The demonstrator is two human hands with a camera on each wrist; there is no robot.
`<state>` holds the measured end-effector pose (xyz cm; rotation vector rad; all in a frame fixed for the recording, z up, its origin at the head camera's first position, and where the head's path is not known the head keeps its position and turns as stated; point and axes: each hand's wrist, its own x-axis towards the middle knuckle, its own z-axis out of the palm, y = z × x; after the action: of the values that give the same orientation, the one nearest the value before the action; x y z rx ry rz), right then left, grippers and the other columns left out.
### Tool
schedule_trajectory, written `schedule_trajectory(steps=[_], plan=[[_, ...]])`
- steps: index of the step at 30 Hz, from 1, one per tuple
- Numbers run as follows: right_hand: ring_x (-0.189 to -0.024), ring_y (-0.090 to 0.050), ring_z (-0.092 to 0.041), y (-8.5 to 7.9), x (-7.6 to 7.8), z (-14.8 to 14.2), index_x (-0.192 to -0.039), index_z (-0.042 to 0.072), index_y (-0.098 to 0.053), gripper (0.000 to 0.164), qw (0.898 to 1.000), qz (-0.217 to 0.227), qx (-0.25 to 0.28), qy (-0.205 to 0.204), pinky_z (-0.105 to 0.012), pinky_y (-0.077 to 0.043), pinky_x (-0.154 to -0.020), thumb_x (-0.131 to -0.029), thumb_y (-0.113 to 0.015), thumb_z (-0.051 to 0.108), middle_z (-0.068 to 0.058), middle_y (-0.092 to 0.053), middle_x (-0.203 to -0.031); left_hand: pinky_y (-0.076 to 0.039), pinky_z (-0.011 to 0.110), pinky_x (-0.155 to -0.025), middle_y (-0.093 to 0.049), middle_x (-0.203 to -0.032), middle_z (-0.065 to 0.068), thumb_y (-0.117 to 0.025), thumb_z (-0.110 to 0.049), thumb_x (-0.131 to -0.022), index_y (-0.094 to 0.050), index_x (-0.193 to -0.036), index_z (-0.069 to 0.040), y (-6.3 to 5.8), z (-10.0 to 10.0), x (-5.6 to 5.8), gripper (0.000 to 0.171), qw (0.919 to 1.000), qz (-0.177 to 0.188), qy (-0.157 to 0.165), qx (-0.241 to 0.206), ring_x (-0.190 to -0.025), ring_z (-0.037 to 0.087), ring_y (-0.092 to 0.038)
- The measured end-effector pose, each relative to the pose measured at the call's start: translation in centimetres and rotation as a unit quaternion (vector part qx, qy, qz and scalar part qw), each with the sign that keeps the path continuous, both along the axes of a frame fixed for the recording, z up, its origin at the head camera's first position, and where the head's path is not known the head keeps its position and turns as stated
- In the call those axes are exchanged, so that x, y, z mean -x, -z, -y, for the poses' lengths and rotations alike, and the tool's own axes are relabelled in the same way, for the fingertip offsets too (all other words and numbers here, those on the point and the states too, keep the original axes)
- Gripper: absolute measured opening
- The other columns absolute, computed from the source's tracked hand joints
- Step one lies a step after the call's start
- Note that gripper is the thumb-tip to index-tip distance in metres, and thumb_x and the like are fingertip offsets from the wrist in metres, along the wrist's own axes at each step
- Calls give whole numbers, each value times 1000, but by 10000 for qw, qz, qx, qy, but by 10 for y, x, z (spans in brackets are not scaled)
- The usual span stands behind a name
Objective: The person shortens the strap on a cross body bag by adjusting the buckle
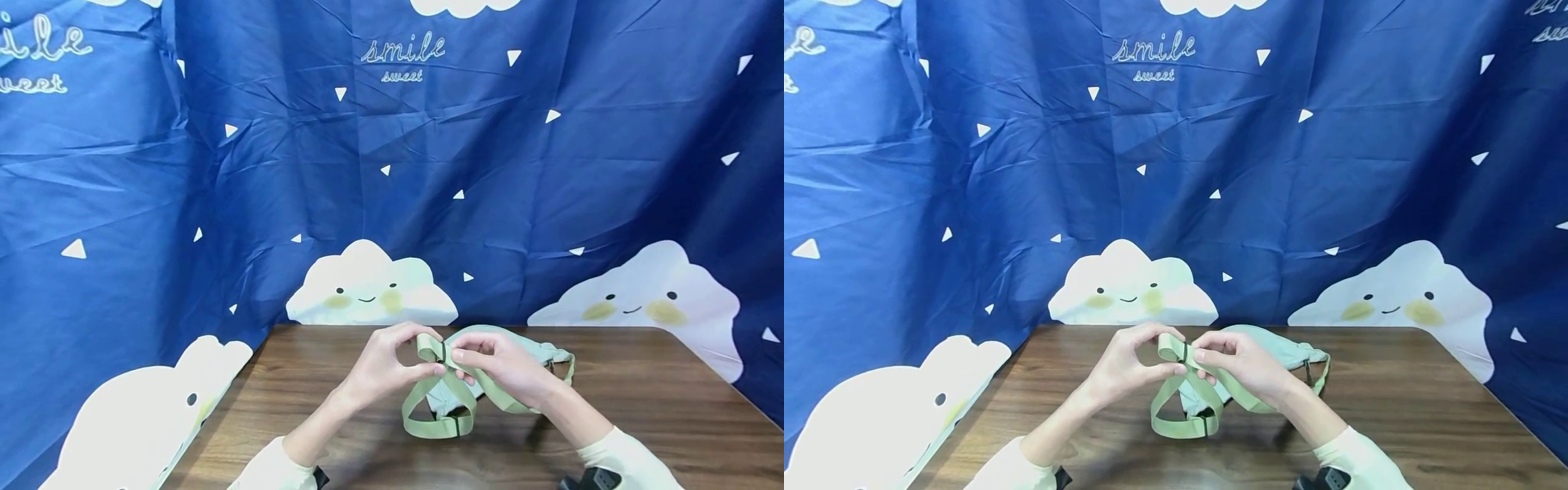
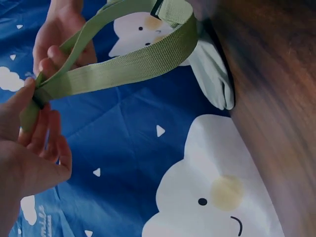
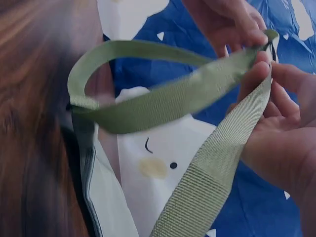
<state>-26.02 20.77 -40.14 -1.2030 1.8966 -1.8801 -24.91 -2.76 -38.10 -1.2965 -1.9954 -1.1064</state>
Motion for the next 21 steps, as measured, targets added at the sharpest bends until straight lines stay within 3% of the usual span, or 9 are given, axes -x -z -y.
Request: schedule_trajectory(steps=[6,11,16,21], plan=[[-64,-52,-20,-2,-7,8,-95,-5,-61,28,9979,412,-279,425,-29,-45,-55,-96,-50,21,-17,-56,-75,-46,25,-81,-60,-99,-14,-80,-26,-73,-63,-107,-20,6,-4,5,38,9997,-98,180,134,-92,4,-56],[-77,-55,-23,-9,-13,11,-90,-5,-60,29,9941,594,-268,864,-28,-46,-62,-92,-56,24,-14,-57,-76,-45,22,-77,-61,-98,-12,-81,-24,-72,-62,-109,-17,9,-8,9,42,9995,-209,-16,221,-88,5,-57],[-78,-54,-23,-18,-17,6,-97,-1,-59,22,9916,1099,358,583,-26,-46,-63,-94,-53,20,-11,-56,-81,-48,24,-76,-64,-92,-4,-83,-15,-69,-60,-110,-12,12,-7,11,48,9998,-59,76,151,-80,15,-62],[-74,-52,-19,-28,-18,-6,-96,4,-59,20,9886,1060,1006,362,-26,-43,-66,-99,-42,15,-7,-56,-79,-47,19,-76,-63,-89,-7,-81,-21,-72,-61,-110,-14,11,-1,12,44,9988,78,-60,475,-81,7,-61]])
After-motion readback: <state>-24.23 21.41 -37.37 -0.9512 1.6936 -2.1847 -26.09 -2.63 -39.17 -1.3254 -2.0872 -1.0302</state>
